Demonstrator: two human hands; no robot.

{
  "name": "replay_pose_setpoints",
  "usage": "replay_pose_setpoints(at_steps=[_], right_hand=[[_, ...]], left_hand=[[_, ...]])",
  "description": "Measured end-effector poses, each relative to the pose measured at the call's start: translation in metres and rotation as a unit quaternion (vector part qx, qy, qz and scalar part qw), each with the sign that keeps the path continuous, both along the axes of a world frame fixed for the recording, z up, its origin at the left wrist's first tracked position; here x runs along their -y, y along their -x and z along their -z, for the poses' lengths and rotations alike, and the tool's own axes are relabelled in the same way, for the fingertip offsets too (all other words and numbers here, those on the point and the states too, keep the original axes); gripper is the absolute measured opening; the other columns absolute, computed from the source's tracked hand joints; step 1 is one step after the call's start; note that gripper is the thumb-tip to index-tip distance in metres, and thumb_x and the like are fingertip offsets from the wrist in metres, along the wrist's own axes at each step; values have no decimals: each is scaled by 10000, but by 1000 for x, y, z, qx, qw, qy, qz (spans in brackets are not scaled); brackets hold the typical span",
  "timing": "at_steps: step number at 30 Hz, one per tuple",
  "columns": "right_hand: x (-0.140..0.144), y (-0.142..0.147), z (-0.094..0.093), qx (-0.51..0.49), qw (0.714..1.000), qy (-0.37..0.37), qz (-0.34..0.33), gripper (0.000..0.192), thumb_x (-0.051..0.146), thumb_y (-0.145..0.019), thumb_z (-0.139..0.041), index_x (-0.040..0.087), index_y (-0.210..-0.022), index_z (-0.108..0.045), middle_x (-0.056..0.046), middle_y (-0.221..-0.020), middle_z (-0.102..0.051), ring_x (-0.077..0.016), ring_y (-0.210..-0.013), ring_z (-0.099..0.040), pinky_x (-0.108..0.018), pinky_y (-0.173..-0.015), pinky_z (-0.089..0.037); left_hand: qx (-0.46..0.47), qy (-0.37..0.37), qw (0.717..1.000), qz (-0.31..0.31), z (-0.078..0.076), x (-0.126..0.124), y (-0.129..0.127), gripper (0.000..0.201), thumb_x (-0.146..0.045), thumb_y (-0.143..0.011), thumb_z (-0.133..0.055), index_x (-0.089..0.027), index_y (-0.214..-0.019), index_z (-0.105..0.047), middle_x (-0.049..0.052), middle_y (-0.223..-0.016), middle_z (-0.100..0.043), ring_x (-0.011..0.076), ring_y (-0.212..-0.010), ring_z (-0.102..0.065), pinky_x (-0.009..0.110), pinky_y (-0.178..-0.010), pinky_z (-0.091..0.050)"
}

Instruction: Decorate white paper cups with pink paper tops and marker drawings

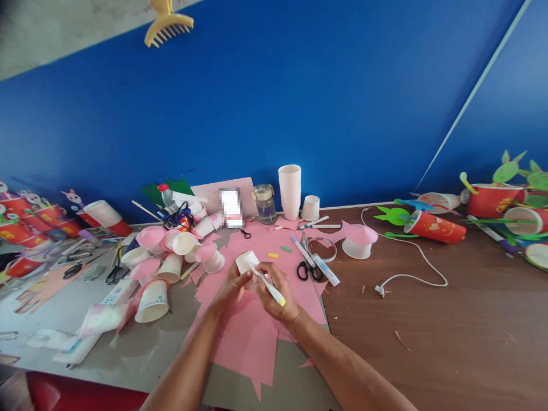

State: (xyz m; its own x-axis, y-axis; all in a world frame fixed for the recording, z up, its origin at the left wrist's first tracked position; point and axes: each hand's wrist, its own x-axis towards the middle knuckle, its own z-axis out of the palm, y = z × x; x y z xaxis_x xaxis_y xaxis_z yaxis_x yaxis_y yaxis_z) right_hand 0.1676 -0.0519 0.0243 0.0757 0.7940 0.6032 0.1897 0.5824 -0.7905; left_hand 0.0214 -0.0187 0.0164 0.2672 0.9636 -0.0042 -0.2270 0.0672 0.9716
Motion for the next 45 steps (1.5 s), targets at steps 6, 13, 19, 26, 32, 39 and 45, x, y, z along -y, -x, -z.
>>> replay_pose_setpoints(at_steps=[6, 13, 19, 26, 32, 39, 45], right_hand=[[1, -1, 1, 4, 1000, -8, -1, 92, 265, -904, -515, 209, -951, -569, -11, -769, -639, -124, -626, -583, -232, -579, -476], [1, -1, 1, -4, 1000, -1, -13, 108, 294, -918, -508, 207, -953, -561, -18, -771, -634, -129, -637, -585, -242, -592, -478], [-1, 0, 5, -20, 999, 18, -23, 135, 326, -925, -501, 203, -947, -553, -19, -757, -620, -133, -639, -582, -249, -589, -477], [1, -1, 2, -20, 999, 32, -26, 143, 337, -923, -505, 205, -938, -560, -23, -773, -624, -136, -645, -574, -257, -588, -471], [0, -1, 2, -37, 998, 34, -24, 145, 347, -913, -522, 209, -937, -558, -29, -796, -614, -151, -691, -580, -269, -619, -483], [0, -3, 0, -55, 997, 44, -29, 149, 356, -914, -522, 212, -903, -555, -8, -737, -585, -144, -653, -559, -263, -596, -470], [0, -2, 0, -58, 997, 46, -37, 159, 359, -909, -532, 206, -932, -569, -25, -771, -597, -152, -682, -565, -271, -609, -485]], left_hand=[[6, 8, 1000, 3, -1, 0, 1, 469, -401, -711, -773, -184, -1097, -615, 48, -934, -621, 193, -852, -569, 308, -759, -416], [7, 7, 1000, 17, -2, 1, 1, 504, -376, -751, -746, -193, -1190, -582, 68, -986, -638, 212, -900, -582, 322, -785, -429], [1, 15, 1000, 9, 1, 0, 1, 568, -407, -719, -770, -192, -1207, -575, 79, -1004, -653, 228, -903, -600, 331, -789, -433], [6, 11, 1000, 8, 0, 0, 2, 591, -412, -721, -770, -203, -1233, -561, 78, -1041, -650, 225, -911, -606, 334, -801, -436], [-13, 5, 1000, -3, 3, -2, 2, 669, -401, -697, -787, -216, -1281, -518, 66, -1015, -631, 221, -922, -584, 324, -783, -439], [-17, 8, 1000, 2, 2, -1, 2, 616, -400, -695, -784, -202, -1228, -545, 72, -1029, -627, 234, -953, -578, 339, -810, -443], [-22, 2, 1000, 2, 4, -2, 2, 588, -425, -692, -782, -197, -1189, -565, 66, -1004, -628, 227, -937, -573, 328, -798, -434]])
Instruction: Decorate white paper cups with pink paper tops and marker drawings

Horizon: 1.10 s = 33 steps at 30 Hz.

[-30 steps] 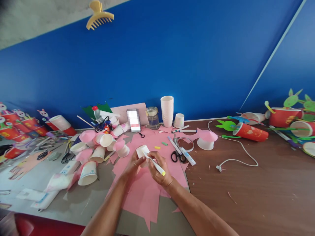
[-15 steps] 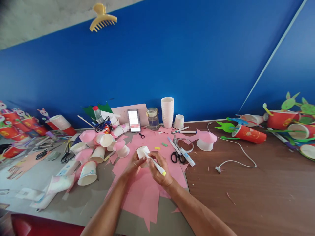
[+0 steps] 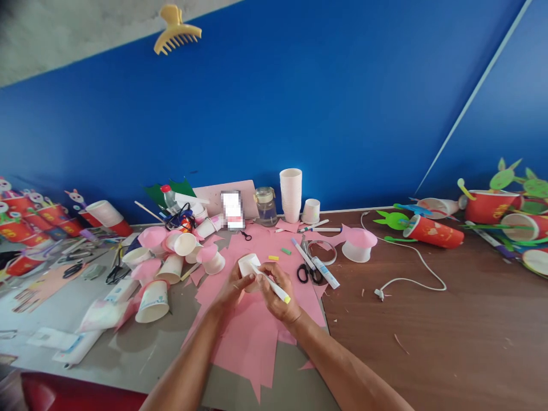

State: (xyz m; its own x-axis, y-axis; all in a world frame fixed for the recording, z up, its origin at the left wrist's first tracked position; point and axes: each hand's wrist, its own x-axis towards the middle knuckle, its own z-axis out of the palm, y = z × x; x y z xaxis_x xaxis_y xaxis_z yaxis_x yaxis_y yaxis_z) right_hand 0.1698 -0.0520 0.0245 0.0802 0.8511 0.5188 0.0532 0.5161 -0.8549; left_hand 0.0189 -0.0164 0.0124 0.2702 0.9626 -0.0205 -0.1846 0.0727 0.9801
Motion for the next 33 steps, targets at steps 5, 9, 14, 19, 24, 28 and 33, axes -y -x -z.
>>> replay_pose_setpoints(at_steps=[5, 9, 14, 19, 24, 28, 33], right_hand=[[1, -1, 0, 8, 1000, 3, 0, 156, 354, -906, -535, 207, -932, -583, -33, -786, -625, -157, -690, -577, -278, -618, -490], [1, -1, 0, 11, 1000, 1, 3, 143, 346, -904, -536, 208, -913, -577, -31, -784, -626, -151, -677, -573, -275, -613, -486], [1, -1, -3, 14, 1000, -5, 3, 133, 330, -911, -525, 212, -932, -582, -30, -801, -640, -148, -687, -591, -265, -619, -480], [1, 0, -2, 13, 1000, -3, 1, 161, 357, -901, -541, 211, -947, -592, -35, -827, -653, -152, -688, -601, -269, -621, -487], [0, -1, -1, 20, 1000, -9, 12, 155, 348, -901, -538, 210, -937, -597, -31, -800, -641, -153, -684, -590, -271, -614, -491], [1, 0, -3, 20, 1000, -8, 14, 141, 335, -908, -519, 214, -936, -586, -11, -738, -601, -153, -668, -582, -273, -605, -488], [2, -1, -6, 19, 1000, -4, 14, 136, 344, -898, -529, 218, -908, -579, -18, -763, -618, -152, -670, -591, -267, -604, -491]], left_hand=[[2, 8, 1000, -7, -4, 3, -2, 609, -398, -701, -777, -207, -1236, -557, 69, -1027, -630, 231, -935, -579, 340, -806, -444], [0, 9, 1000, -10, -7, 4, -2, 622, -369, -704, -776, -209, -1260, -547, 71, -1034, -635, 239, -947, -583, 338, -803, -449], [19, 16, 1000, -10, -10, 6, -4, 665, -351, -702, -778, -229, -1299, -511, 72, -1095, -618, 245, -1001, -576, 339, -832, -455], [31, 30, 999, -19, -10, 8, -4, 672, -321, -724, -765, -259, -1326, -473, 62, -1142, -587, 234, -1048, -556, 339, -872, -454], [33, 39, 998, -24, -5, 6, -2, 704, -334, -716, -775, -280, -1338, -452, 57, -1177, -583, 239, -1081, -552, 342, -890, -443], [37, 30, 999, -13, -2, 3, -1, 759, -354, -692, -794, -275, -1357, -436, 60, -1141, -604, 243, -1052, -571, 344, -877, -442], [26, 46, 998, -40, 0, 1, 0, 813, -353, -655, -817, -270, -1368, -436, 78, -1179, -598, 269, -1098, -565, 377, -913, -439]])
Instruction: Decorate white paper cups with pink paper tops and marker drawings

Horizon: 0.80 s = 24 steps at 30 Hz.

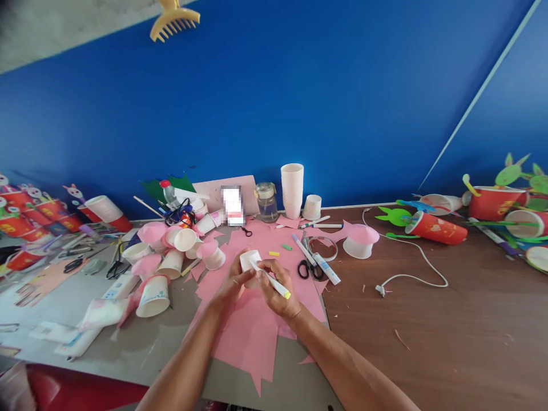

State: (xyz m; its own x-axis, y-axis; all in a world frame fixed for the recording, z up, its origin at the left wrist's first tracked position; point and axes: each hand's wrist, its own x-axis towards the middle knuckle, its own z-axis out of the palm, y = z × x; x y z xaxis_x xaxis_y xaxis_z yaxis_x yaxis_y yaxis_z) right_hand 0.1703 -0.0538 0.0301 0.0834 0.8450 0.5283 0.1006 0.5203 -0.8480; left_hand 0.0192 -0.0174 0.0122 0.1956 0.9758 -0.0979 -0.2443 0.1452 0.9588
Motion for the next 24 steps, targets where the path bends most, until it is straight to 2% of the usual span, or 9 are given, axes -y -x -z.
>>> replay_pose_setpoints(at_steps=[10, 18, 24], right_hand=[[-2, 0, 1, -2, 1000, -21, 12, 102, 304, -889, -528, 217, -900, -581, -23, -789, -630, -147, -660, -596, -257, -596, -497], [-3, 0, 3, -1, 1000, -15, 10, 107, 302, -892, -526, 211, -906, -581, -11, -743, -619, -141, -641, -597, -250, -584, -492], [-5, -2, 5, 38, 997, -55, 43, 76, 264, -884, -544, 209, -898, -596, -20, -793, -659, -135, -659, -596, -246, -607, -491]], left_hand=[[1, -6, 1000, 7, 0, 0, 0, 752, -343, -665, -813, -260, -1329, -470, 78, -1156, -608, 277, -1107, -561, 375, -900, -447], [-20, -22, 999, 19, -3, 0, 0, 607, -360, -686, -796, -214, -1223, -553, 81, -1103, -639, 273, -1052, -583, 376, -881, -449], [-26, -13, 999, 27, -7, 2, -2, 637, -384, -653, -818, -207, -1213, -570, 97, -1117, -643, 286, -1041, -591, 386, -867, -464]])
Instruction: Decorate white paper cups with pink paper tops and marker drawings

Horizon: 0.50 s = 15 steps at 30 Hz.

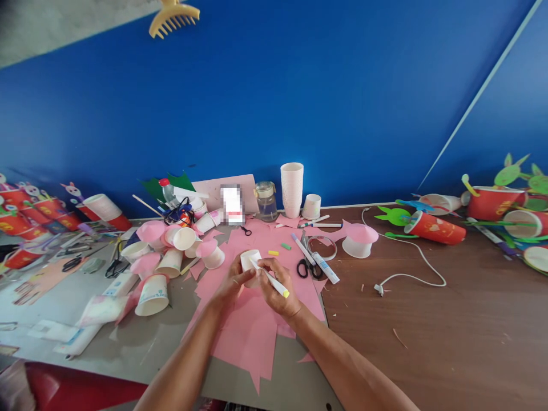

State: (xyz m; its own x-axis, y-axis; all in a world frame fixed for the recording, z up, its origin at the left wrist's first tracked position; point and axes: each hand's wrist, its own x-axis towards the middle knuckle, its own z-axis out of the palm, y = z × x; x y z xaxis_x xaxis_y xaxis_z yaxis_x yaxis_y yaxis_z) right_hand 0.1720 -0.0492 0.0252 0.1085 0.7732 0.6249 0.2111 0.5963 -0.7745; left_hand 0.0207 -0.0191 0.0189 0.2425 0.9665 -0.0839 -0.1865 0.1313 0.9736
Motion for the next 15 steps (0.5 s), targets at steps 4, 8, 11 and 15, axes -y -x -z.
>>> replay_pose_setpoints(at_steps=[4, 8, 11, 15], right_hand=[[0, -1, -1, 14, 1000, -12, 0, 78, 249, -882, -542, 207, -915, -598, -19, -783, -665, -135, -650, -602, -244, -596, -494], [1, -1, -1, 27, 999, -15, -16, 95, 243, -883, -535, 202, -946, -594, -25, -784, -673, -139, -649, -617, -245, -596, -507], [1, -1, -1, 36, 999, -22, -24, 102, 239, -882, -531, 204, -962, -585, -25, -787, -675, -140, -644, -630, -244, -591, -517], [1, 0, 1, 48, 998, -40, -15, 96, 222, -875, -541, 214, -962, -581, -48, -877, -687, -155, -715, -665, -260, -639, -542]], left_hand=[[1, -17, 1000, 8, -1, 0, 0, 624, -383, -678, -800, -204, -1224, -556, 97, -1123, -634, 275, -1043, -591, 361, -839, -479], [-12, -27, 1000, 3, 0, 0, -1, 595, -381, -689, -791, -195, -1201, -550, 88, -1100, -636, 266, -1032, -596, 340, -818, -480], [-23, -32, 999, -2, 0, 0, -1, 594, -386, -689, -790, -197, -1196, -546, 86, -1117, -631, 276, -1055, -586, 340, -826, -474], [-44, -36, 998, -15, -1, 2, -1, 620, -395, -671, -804, -201, -1198, -542, 86, -1119, -626, 279, -1057, -582, 350, -839, -470]])
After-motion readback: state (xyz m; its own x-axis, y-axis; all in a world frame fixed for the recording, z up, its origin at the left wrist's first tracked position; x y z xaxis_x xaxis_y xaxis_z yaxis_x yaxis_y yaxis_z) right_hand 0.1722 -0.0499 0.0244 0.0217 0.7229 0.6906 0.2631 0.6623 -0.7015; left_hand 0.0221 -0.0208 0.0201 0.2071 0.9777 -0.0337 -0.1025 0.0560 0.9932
